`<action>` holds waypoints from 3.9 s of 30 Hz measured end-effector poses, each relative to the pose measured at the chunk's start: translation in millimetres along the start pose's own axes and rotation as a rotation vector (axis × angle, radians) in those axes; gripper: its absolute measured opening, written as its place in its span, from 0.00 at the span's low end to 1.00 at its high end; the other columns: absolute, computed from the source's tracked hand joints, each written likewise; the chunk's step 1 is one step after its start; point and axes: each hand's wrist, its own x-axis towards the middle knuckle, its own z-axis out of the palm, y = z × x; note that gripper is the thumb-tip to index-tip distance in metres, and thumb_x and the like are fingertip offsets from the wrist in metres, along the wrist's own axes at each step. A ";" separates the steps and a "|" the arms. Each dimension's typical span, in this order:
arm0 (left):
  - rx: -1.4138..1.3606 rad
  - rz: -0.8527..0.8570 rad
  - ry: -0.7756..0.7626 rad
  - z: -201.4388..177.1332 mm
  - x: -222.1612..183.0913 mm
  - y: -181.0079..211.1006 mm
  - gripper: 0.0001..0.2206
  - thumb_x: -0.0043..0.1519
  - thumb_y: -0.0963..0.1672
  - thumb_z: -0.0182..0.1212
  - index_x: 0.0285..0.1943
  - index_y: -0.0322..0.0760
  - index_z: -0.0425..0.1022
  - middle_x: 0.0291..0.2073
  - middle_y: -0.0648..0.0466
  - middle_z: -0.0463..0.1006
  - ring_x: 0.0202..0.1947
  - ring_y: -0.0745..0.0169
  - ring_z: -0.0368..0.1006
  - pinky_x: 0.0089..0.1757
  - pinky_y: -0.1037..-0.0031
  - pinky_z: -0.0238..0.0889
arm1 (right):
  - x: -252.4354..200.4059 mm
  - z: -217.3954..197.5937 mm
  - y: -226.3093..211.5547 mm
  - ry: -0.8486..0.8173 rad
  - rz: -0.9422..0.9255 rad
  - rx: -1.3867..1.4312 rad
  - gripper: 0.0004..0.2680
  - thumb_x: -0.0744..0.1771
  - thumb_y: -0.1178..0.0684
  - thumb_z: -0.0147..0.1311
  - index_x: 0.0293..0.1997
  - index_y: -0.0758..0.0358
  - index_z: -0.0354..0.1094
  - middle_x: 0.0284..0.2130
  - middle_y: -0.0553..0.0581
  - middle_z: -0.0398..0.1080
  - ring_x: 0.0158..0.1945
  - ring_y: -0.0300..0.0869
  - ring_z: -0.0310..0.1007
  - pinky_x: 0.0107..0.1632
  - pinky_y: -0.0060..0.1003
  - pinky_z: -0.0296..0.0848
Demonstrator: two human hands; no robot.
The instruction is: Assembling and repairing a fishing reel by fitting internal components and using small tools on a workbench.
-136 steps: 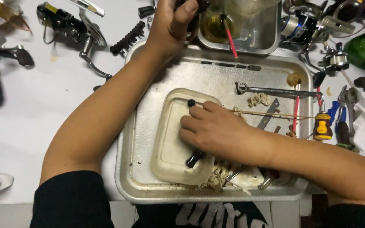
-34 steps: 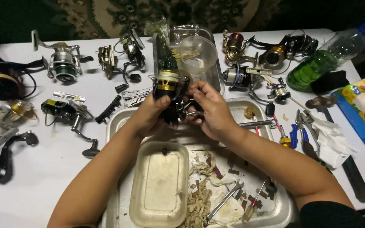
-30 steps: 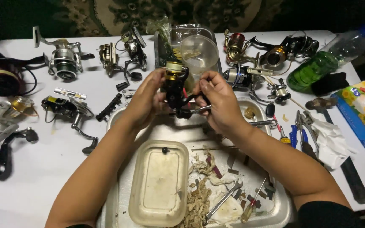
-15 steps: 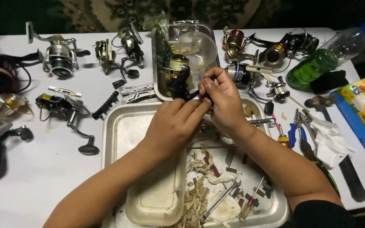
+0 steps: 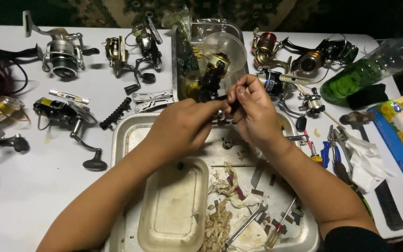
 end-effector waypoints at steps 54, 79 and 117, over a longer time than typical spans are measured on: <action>-0.011 -0.188 0.181 21.9 -22.7 -49.9 0.10 0.63 0.48 0.65 0.51 0.50 0.82 0.23 0.52 0.81 0.24 0.51 0.79 0.28 0.66 0.70 | -12.0 -9.6 -10.7 0.107 -0.041 0.094 0.05 0.71 0.54 0.44 0.51 0.57 0.55 0.28 0.55 0.58 0.28 0.42 0.64 0.34 0.37 0.72; 0.132 -0.141 0.211 21.9 -26.4 -48.1 0.11 0.65 0.49 0.64 0.53 0.50 0.83 0.18 0.55 0.76 0.18 0.54 0.74 0.24 0.68 0.66 | -8.8 -13.5 -12.3 0.125 -0.042 0.072 0.05 0.70 0.54 0.41 0.50 0.55 0.54 0.27 0.53 0.56 0.28 0.42 0.61 0.34 0.37 0.70; -0.278 -0.578 -0.022 -30.2 6.4 -5.2 0.12 0.62 0.46 0.62 0.52 0.43 0.83 0.18 0.49 0.78 0.25 0.49 0.78 0.30 0.62 0.69 | -22.3 12.1 -25.1 -0.218 -0.584 -0.592 0.02 0.69 0.59 0.40 0.41 0.64 0.58 0.25 0.58 0.64 0.29 0.43 0.59 0.36 0.36 0.65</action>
